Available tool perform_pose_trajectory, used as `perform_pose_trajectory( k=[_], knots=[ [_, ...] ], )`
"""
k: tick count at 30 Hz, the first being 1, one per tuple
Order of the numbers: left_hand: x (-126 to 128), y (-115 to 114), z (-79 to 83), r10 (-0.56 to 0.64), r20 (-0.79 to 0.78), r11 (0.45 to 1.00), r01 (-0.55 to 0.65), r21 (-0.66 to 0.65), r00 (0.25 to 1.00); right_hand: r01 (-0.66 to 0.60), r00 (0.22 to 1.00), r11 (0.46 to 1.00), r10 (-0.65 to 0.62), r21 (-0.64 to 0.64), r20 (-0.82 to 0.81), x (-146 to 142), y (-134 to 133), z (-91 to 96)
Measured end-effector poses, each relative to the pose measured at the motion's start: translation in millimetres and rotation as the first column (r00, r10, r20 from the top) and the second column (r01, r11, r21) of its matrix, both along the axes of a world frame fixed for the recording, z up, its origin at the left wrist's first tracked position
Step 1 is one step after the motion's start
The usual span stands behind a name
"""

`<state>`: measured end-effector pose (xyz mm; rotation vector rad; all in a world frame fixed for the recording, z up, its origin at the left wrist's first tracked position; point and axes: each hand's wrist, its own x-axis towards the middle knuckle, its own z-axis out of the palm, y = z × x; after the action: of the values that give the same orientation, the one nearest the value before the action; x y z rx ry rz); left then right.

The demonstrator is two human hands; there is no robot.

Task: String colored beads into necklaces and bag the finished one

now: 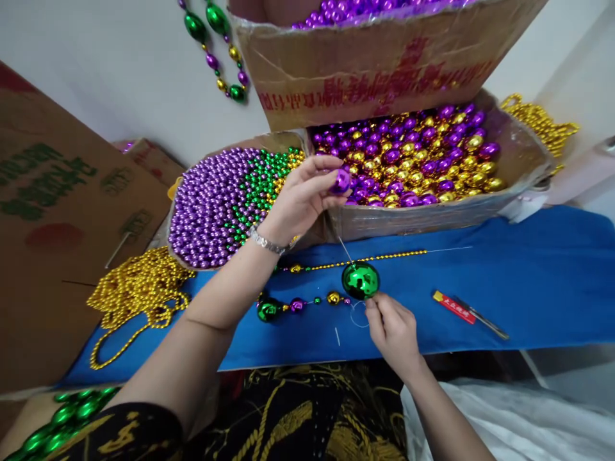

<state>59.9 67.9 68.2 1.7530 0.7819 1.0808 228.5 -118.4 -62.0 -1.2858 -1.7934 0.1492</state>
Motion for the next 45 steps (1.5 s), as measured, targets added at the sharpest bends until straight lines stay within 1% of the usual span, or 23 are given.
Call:
perform_pose_trajectory(
  k=[3, 5, 7, 10, 12, 13, 17, 21, 23, 25, 27, 30, 32, 36, 39, 42, 45],
  knots=[
    [-24, -37, -18.9, 0.018, 0.103, 0.983, 0.001, -0.182, 0.994, -0.016, 1.0, 1.0, 0.016, 0.007, 0.003, -9, -4, 3.0],
    [-37, -53, -32.3, 0.043, 0.154, 0.964, -0.001, -0.264, 0.987, -0.022, 1.0, 1.0, 0.022, 0.013, 0.02, -15, -7, 4.6],
    [-48, -65, -42.2, 0.08, 0.214, 0.934, 0.001, -0.357, 0.974, -0.028, 0.999, 0.999, 0.027, 0.024, 0.038, -21, -10, 6.0],
    [-58, -79, -48.7, 0.195, 0.323, 0.864, -0.005, -0.504, 0.926, -0.06, 0.996, 0.998, 0.058, 0.037, 0.061, -29, -13, 8.6],
    [-64, -86, -49.7, 0.265, 0.376, 0.832, -0.013, -0.555, 0.888, -0.085, 0.993, 0.996, 0.082, 0.04, 0.081, -35, -14, 10.1],
    [-66, -89, -50.0, 0.28, 0.39, 0.828, -0.016, -0.56, 0.877, -0.098, 0.991, 0.994, 0.094, 0.04, 0.09, -38, -15, 10.4],
    [-75, -96, -52.0, 0.273, 0.427, 0.838, 0.004, -0.545, 0.862, -0.132, 0.986, 0.991, 0.128, 0.03, 0.11, -47, -14, 8.8],
    [-81, -99, -53.9, 0.343, 0.498, 0.798, 0.032, -0.602, 0.797, -0.146, 0.982, 0.989, 0.145, 0.006, 0.121, -51, -10, 6.2],
    [-82, -100, -54.9, 0.36, 0.503, 0.791, 0.029, -0.611, 0.786, -0.152, 0.981, 0.988, 0.152, -0.014, 0.119, -52, -9, 6.9],
    [-83, -102, -56.8, 0.341, 0.508, 0.809, 0.028, -0.587, 0.791, -0.155, 0.982, 0.988, 0.157, -0.024, 0.109, -54, -9, 9.1],
    [-81, -107, -60.4, 0.316, 0.512, 0.843, 0.012, -0.538, 0.799, -0.157, 0.982, 0.987, 0.161, -0.045, 0.097, -57, -9, 12.1],
    [-77, -116, -68.3, 0.293, 0.484, 0.905, -0.076, -0.419, 0.825, -0.15, 0.984, 0.981, 0.16, -0.124, 0.074, -61, -10, 15.7],
    [-75, -121, -73.2, 0.293, 0.464, 0.921, -0.117, -0.371, 0.836, -0.139, 0.986, 0.98, 0.15, -0.144, 0.067, -63, -11, 16.2],
    [-75, -124, -77.9, 0.314, 0.477, 0.896, -0.09, -0.434, 0.821, -0.136, 0.986, 0.987, 0.143, -0.083, 0.084, -63, -12, 13.6],
    [-77, -124, -78.6, 0.325, 0.5, 0.891, -0.083, -0.446, 0.803, -0.153, 0.98, 0.987, 0.157, -0.041, 0.124, -61, -10, 11.3],
    [-78, -124, -80.5, 0.345, 0.494, 0.886, -0.102, -0.453, 0.798, -0.155, 0.975, 0.988, 0.152, 0.002, 0.16, -60, -9, 8.9],
    [-77, -125, -84.1, 0.369, 0.464, 0.888, -0.157, -0.433, 0.806, -0.142, 0.972, 0.989, 0.135, 0.025, 0.192, -58, -7, 5.2]
  ],
)
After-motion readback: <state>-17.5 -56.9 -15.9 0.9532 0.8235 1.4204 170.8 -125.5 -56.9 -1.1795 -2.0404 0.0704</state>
